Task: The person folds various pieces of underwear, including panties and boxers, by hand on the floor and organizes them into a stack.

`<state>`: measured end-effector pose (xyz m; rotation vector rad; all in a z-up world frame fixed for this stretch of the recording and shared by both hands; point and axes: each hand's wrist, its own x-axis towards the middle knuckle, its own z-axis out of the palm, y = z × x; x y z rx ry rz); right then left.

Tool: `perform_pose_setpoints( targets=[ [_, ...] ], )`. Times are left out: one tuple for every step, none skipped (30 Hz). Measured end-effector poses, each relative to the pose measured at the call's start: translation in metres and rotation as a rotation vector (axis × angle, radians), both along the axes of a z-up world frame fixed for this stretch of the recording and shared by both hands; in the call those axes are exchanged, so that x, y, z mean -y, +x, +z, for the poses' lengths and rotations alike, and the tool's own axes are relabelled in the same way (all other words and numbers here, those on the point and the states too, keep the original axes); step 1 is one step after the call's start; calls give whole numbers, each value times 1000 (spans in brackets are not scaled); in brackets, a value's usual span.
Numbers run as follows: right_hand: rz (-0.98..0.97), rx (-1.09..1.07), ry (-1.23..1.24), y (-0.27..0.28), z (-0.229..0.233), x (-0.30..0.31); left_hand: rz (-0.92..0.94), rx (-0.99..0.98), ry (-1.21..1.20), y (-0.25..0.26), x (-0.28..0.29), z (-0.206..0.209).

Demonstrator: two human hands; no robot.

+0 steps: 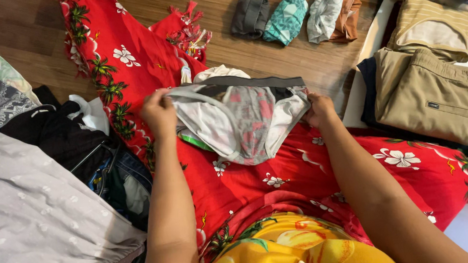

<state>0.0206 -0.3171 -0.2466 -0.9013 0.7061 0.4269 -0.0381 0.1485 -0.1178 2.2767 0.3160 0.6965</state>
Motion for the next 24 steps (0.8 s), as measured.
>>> perform_pose_setpoints(
  targets=[
    [-3, -2, -41, 0, 4, -2, 46, -33, -153, 1, -6, -4],
    [-6, -5, -82, 0, 7, -4, 92, -66, -306, 2, -10, -8],
    [14, 39, -181, 0, 8, -7, 121, -104, -342, 5, -12, -11],
    [33, 83, -279, -2, 9, -11, 151, -143, -378, 7, -13, -13],
    [52, 126, -380, -3, 11, -13, 179, -182, -416, 10, -14, -15],
    [70, 139, -434, -6, 14, -16, 190, -279, -402, 14, -17, -15],
    [89, 152, -489, -9, 17, -19, 199, -377, -388, 19, -21, -13],
    [107, 164, -544, -10, 22, -24, 208, -474, -373, 24, -23, -12],
    [87, 183, -670, -11, 30, -27, 171, -591, -343, 32, -25, -11],
    [67, 203, -797, -11, 41, -29, 133, -706, -311, 41, -27, -9],
    [49, 224, -922, -12, 53, -33, 96, -821, -278, 45, -27, -6],
    [36, 462, -1125, -16, 66, -38, 105, -848, -426, 47, -26, -4],
    [22, 707, -1321, -24, 78, -44, 110, -873, -573, 50, -23, 0],
    [11, 959, -1508, -29, 89, -54, 115, -895, -720, 53, -21, 4],
    [99, 1019, -1431, -26, 97, -70, 74, -897, -735, 53, -19, 8],
    [187, 1077, -1351, -23, 106, -84, 33, -899, -750, 53, -19, 12],
    [260, 1310, -1330, -27, 113, -104, -7, -901, -764, 53, -16, 16],
    [337, 1543, -1295, -32, 120, -129, -49, -840, -757, 51, -12, 17],
    [505, 1537, -1396, -46, 129, -150, -87, -774, -749, 47, -9, 20],
    [677, 1523, -1493, -66, 138, -167, -123, -708, -740, 44, -6, 24],
    [759, 1512, -1418, -77, 146, -180, -161, -625, -678, 42, -3, 28],
    [838, 1500, -1340, -85, 153, -190, -198, -542, -615, 41, 2, 32],
    [914, 1484, -1259, -91, 156, -195, -235, -461, -550, 39, 9, 37],
    [930, 1500, -1359, -93, 158, -196, -230, -425, -485, 37, 18, 42]
  ],
)
